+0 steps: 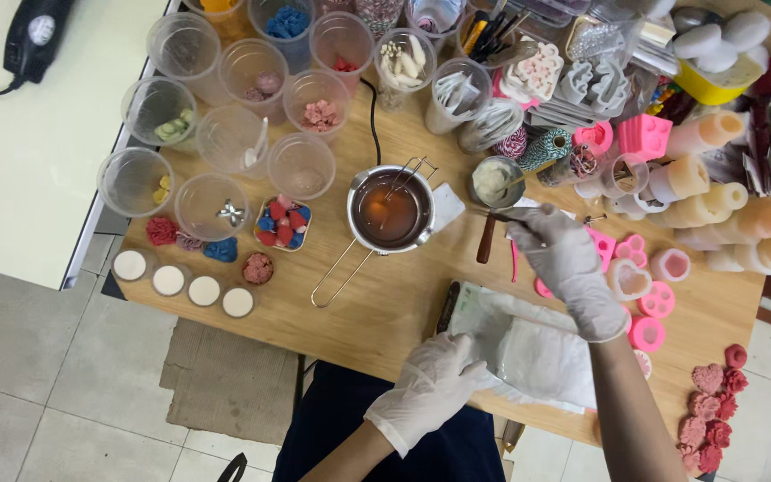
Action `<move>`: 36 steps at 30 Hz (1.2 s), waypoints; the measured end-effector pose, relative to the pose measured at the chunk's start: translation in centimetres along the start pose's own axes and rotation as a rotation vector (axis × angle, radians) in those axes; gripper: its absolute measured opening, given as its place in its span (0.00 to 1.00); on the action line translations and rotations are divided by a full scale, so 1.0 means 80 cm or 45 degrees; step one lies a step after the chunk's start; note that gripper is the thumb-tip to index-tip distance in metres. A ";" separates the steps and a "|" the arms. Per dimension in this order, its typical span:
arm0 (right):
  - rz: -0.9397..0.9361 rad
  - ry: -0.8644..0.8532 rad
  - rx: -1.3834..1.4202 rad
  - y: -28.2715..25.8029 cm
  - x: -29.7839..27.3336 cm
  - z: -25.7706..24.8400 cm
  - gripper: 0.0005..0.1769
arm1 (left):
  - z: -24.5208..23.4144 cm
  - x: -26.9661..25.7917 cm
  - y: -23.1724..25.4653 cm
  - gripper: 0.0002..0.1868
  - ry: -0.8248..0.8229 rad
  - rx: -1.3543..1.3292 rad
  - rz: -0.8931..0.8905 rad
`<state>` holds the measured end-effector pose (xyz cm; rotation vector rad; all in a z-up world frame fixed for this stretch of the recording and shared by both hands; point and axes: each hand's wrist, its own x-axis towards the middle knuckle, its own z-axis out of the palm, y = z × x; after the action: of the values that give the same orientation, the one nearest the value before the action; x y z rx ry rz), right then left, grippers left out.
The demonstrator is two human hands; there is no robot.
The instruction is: The person wears gloves and uses a spoon to scoop melted wax from a metal container into various silicone molds on a wooden table, then handles a pink silicone mold by hand.
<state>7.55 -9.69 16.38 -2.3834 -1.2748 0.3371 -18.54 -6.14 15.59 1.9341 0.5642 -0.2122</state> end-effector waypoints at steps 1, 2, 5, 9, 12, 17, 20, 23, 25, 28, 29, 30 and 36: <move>-0.308 -0.044 -0.147 -0.026 0.008 0.003 0.12 | -0.003 -0.007 -0.002 0.18 0.008 -0.002 0.006; -0.431 -0.026 -0.203 -0.048 0.019 0.013 0.13 | -0.007 -0.014 -0.004 0.18 0.029 -0.055 0.042; -0.587 -0.082 -0.369 -0.087 0.051 0.049 0.13 | -0.016 -0.030 -0.001 0.17 0.117 -0.089 0.133; -0.725 -0.107 -0.540 -0.099 0.086 0.086 0.12 | -0.024 -0.042 -0.003 0.16 0.213 -0.065 0.139; -0.666 -0.206 -0.591 -0.099 0.095 0.091 0.11 | -0.028 -0.056 -0.010 0.14 0.168 -0.097 0.096; -0.721 -0.195 -0.624 -0.103 0.106 0.096 0.12 | -0.030 -0.065 -0.018 0.13 0.236 -0.154 0.130; -0.728 -0.247 -0.626 -0.104 0.111 0.097 0.12 | -0.034 -0.065 -0.019 0.13 0.244 -0.172 0.129; -0.709 -0.287 -0.699 -0.109 0.111 0.099 0.12 | -0.039 -0.066 -0.020 0.12 0.225 -0.178 0.112; -0.697 -0.294 -0.765 -0.112 0.112 0.102 0.11 | -0.041 -0.067 -0.021 0.12 0.219 -0.189 0.107; -0.724 -0.258 -0.799 -0.119 0.111 0.103 0.11 | -0.044 -0.069 -0.021 0.11 0.258 -0.195 0.113; -0.763 -0.235 -0.836 -0.122 0.110 0.103 0.10 | -0.047 -0.070 -0.021 0.11 0.248 -0.187 0.119; -0.803 -0.212 -0.872 -0.127 0.109 0.102 0.09 | -0.049 -0.072 -0.021 0.11 0.238 -0.179 0.124; -0.630 -0.175 -0.713 -0.147 0.099 0.070 0.11 | -0.057 -0.076 -0.021 0.13 0.201 -0.151 0.090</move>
<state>1.07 4.11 16.80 -2.3675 -2.1930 -0.0173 -25.12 -3.25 18.58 1.8618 0.5974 0.0186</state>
